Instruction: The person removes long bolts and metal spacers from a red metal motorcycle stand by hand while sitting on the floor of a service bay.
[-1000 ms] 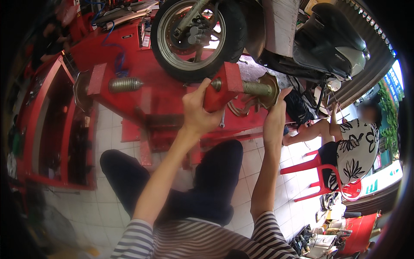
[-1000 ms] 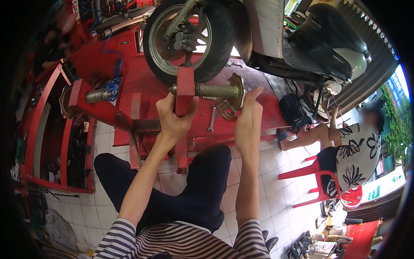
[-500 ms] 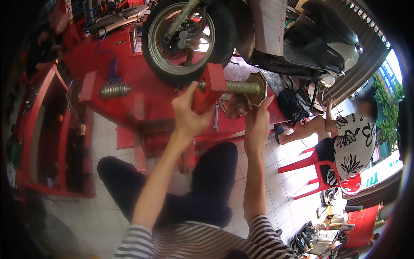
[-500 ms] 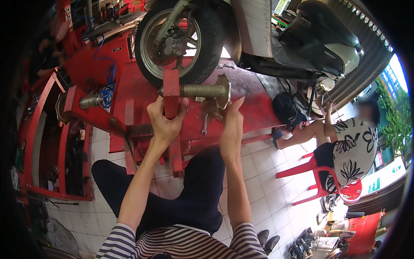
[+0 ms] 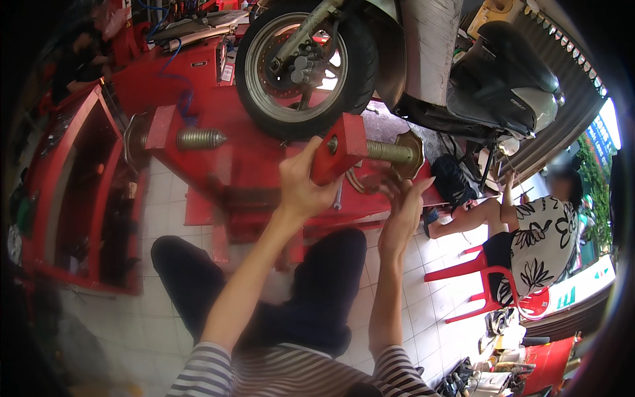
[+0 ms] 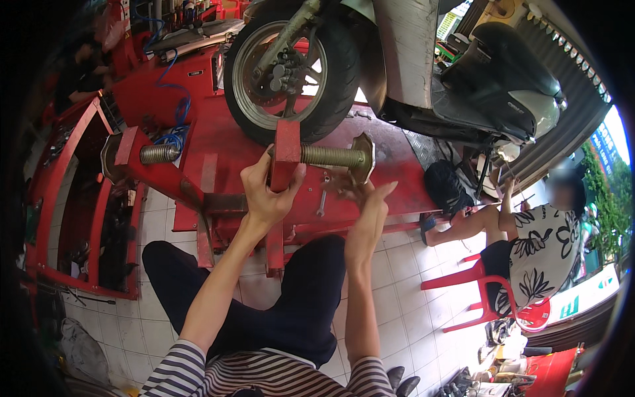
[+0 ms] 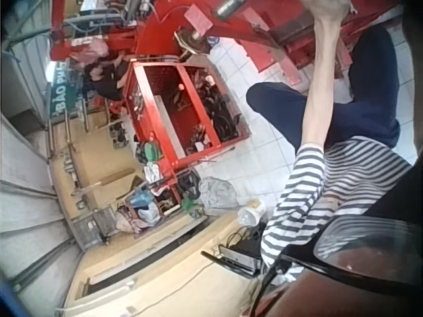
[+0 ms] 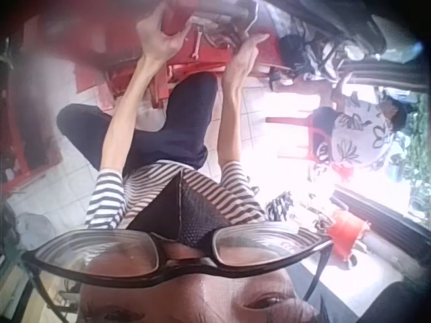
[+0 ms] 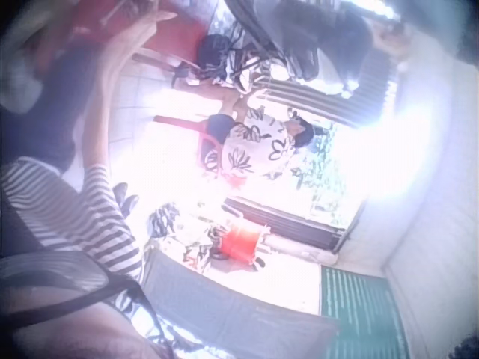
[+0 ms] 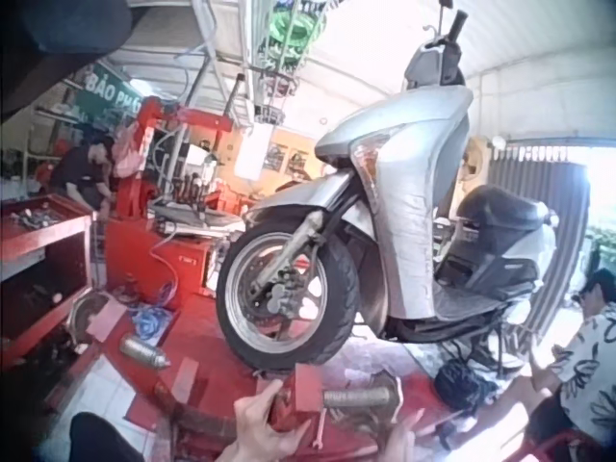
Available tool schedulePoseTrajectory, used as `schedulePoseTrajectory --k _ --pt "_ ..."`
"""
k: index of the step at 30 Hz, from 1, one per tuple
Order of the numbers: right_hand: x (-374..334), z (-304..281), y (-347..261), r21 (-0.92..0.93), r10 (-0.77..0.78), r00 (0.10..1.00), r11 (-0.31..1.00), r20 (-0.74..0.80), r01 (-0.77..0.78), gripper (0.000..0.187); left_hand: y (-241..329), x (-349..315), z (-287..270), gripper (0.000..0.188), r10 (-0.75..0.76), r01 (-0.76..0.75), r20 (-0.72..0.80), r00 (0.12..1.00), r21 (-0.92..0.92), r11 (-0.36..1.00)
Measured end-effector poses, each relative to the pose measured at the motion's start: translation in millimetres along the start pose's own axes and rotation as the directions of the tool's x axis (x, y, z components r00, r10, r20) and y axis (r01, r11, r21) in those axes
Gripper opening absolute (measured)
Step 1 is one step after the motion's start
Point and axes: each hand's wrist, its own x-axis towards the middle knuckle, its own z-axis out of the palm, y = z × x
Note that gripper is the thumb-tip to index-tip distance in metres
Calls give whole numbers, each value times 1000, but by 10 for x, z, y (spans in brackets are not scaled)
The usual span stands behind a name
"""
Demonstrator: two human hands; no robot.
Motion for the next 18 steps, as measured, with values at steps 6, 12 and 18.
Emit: schedulePoseTrajectory --k 6,12,18 --pt "400 32 -510 -34 -118 953 991 279 133 55 -18 -49 -90 24 44 -44 -1 999 36 998" --pt "19 -37 -307 -25 -483 872 874 86 486 47 46 -47 -51 25 20 -19 -13 1000 9 1000" --pt "-140 -90 34 -12 -384 916 923 -119 386 47 -95 -45 -30 43 -1 1 14 1000 18 1000"
